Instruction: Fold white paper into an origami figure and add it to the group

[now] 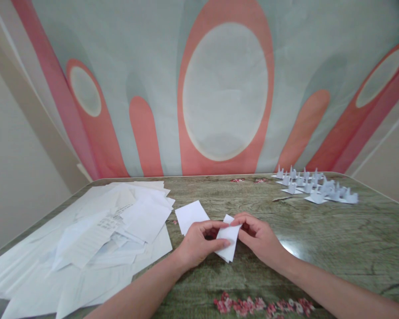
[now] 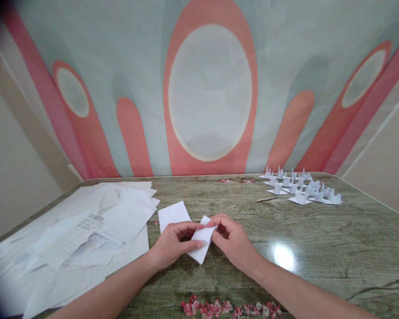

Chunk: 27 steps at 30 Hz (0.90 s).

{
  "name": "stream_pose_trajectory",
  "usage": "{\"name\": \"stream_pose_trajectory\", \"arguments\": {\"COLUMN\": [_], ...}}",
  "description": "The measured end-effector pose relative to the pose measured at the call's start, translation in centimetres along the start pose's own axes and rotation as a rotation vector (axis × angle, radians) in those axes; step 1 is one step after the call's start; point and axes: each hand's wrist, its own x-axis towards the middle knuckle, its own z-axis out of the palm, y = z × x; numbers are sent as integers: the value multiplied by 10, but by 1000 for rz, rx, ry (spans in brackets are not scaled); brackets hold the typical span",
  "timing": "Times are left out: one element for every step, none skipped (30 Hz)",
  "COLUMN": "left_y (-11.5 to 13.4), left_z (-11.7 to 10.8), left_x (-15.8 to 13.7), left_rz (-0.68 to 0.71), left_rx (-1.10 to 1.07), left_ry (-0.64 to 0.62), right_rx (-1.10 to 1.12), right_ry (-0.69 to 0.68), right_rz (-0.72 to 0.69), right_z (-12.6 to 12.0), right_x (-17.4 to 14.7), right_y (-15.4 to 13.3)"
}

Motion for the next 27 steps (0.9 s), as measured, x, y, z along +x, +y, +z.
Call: {"name": "stream_pose_trajectory", "arguments": {"left_y": [0, 0, -1, -2, -4, -5, -7, -8, -9, -9, -9, -9, -9, -9, -8, -8, -8, -8, -7, -7, -8, -8, -8, -8, -8, -8, -8], "left_z": [-1, -2, -3, -4, -4, -4, -3, -3, -2, -2, -1, 0, 0, 0, 0, 0, 0, 0, 0, 0, 0, 0, 0, 0, 0, 0, 0], "left_x": [0, 0, 0, 1, 1, 2, 3, 3, 3, 4, 4, 4, 4, 4, 4, 3, 3, 3, 3, 3, 3, 3, 3, 3, 3, 3, 3], "left_rz": [3, 7, 8, 6, 1, -7, -15, -24, -29, -32, -32, -26, -18, -7, 6, 18, 27, 34, 40, 45, 52, 62, 72, 86, 92, 84, 66], "left_rx": [-12, -27, -40, -44, -42, -34, -24, -15, -10, -6, -3, -2, -2, -2, 0, 4, 9, 16, 23, 31, 39, 48, 62, 70, 81, 86, 75], "left_ry": [-35, -63, -77, -74, -58, -37, -15, 5, 25, 46, 62, 76, 88, 98, 105, 110, 115, 120, 125, 127, 129, 129, 125, 129, 132, 139, 151], "right_rx": [7, 9, 6, 0, -8, -15, -19, -22, -28, -34, -40, -45, -47, -47, -44, -41, -37, -32, -26, -21, -20, -24, -31, -38, -42, -41, -38], "right_ry": [0, -2, -1, -2, 1, 5, 9, 9, 9, 4, 0, -6, -10, -14, -17, -20, -21, -20, -18, -17, -16, -17, -21, -25, -27, -30, -32], "right_rz": [-1, -3, -6, -9, -12, -15, -16, -18, -22, -26, -32, -37, -43, -48, -52, -55, -58, -59, -59, -58, -57, -57, -59, -61, -62, -62, -61], "right_z": [0, 0, 1, 1, 1, 1, 1, 1, 0, 0, 0, 0, -1, -1, -1, -1, -1, -1, -1, 0, 0, 0, 0, 0, 0, 0, 1], "right_x": [0, 0, 0, 0, 0, 0, 0, 0, 0, 0, 0, 0, 0, 0, 0, 0, 0, 0, 0, 0, 0, 0, 0, 0, 0, 0, 0], "right_y": [0, 0, 0, 0, 0, 0, 0, 0, 0, 0, -1, -1, -2, -2, -3, -4, -4, -5, -6, -7, -8, -9, -10, -11, -12, -12, -13]}}
